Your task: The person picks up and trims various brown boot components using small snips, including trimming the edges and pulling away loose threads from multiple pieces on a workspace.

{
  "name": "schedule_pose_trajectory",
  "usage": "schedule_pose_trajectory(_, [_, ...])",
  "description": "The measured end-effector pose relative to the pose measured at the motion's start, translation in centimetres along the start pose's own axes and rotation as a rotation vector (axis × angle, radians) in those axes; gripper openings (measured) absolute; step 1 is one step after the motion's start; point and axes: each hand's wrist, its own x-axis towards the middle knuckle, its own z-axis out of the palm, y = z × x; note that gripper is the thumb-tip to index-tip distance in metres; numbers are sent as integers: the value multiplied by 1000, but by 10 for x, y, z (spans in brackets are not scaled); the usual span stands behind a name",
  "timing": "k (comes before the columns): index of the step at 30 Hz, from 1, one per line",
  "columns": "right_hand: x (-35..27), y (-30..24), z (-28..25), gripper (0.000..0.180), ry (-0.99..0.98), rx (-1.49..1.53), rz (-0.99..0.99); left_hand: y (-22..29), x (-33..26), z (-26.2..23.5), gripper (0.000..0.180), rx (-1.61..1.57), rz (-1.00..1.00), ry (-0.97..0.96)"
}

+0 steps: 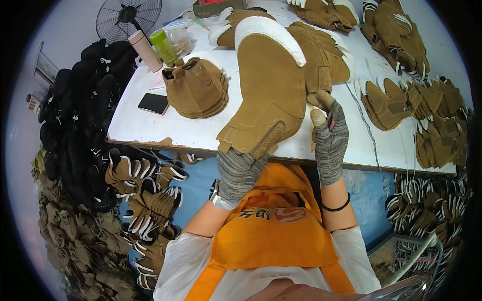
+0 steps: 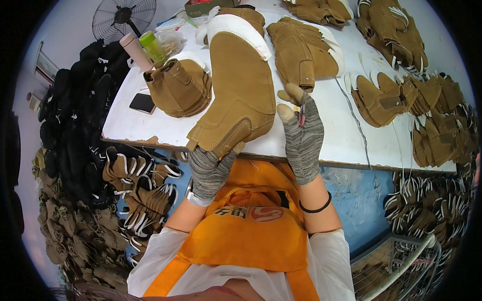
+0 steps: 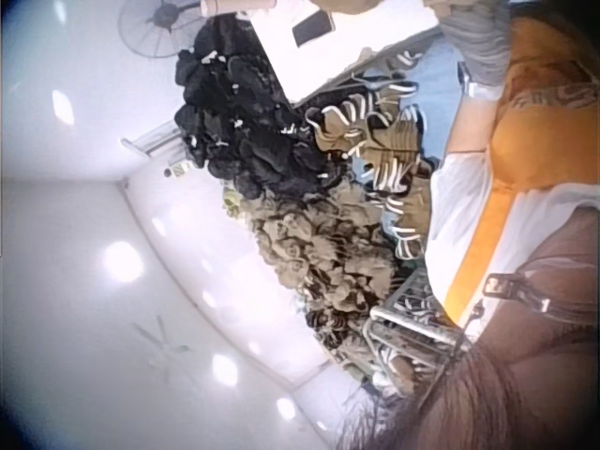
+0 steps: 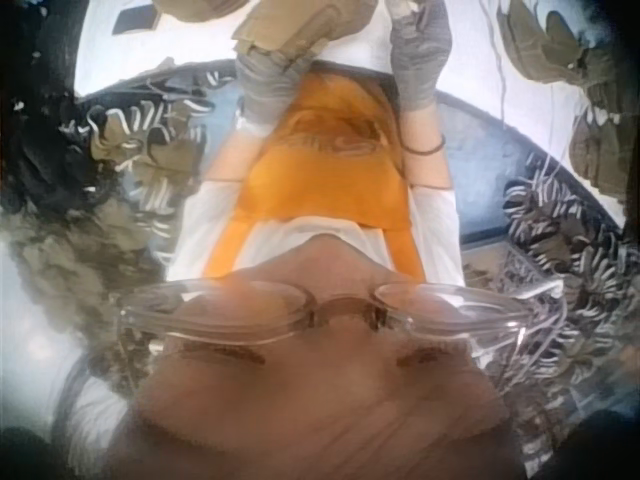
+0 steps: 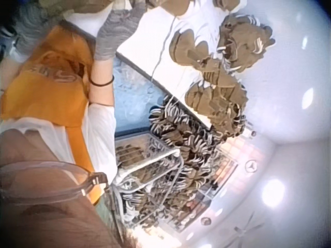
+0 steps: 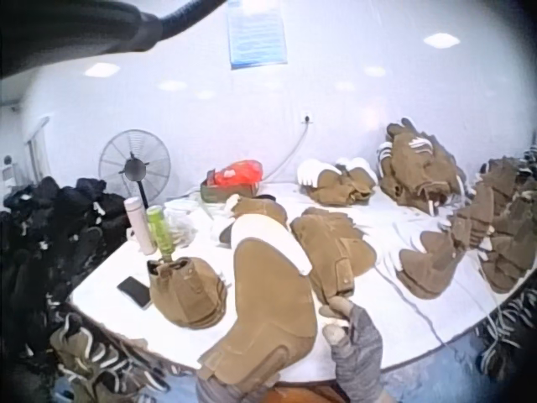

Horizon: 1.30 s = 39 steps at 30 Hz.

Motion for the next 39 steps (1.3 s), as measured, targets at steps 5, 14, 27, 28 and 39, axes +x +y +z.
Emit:
schedule_pose_trajectory(5, [1,26,-9,36,-233,303,450,12,1,-5,45,136,166,-100])
schedule_pose_trajectory(14, [-1,19,8,38,-98,999,729,-13,6,-61,53,-271,-33,254])
schedule_pose_trajectory(27, [126,-22,190,20,-642,647,683,-150,138,-154,36,-1184,-658,252])
schedule_pose_trajectory(28, [134,-10,204,17,-615,637,751,-178,143,-151,34,-998,-726,210])
schedule_pose_trajectory(39, [101,88,160,6,-583,520,799,-225,115,-99,18,-346,-919,-181])
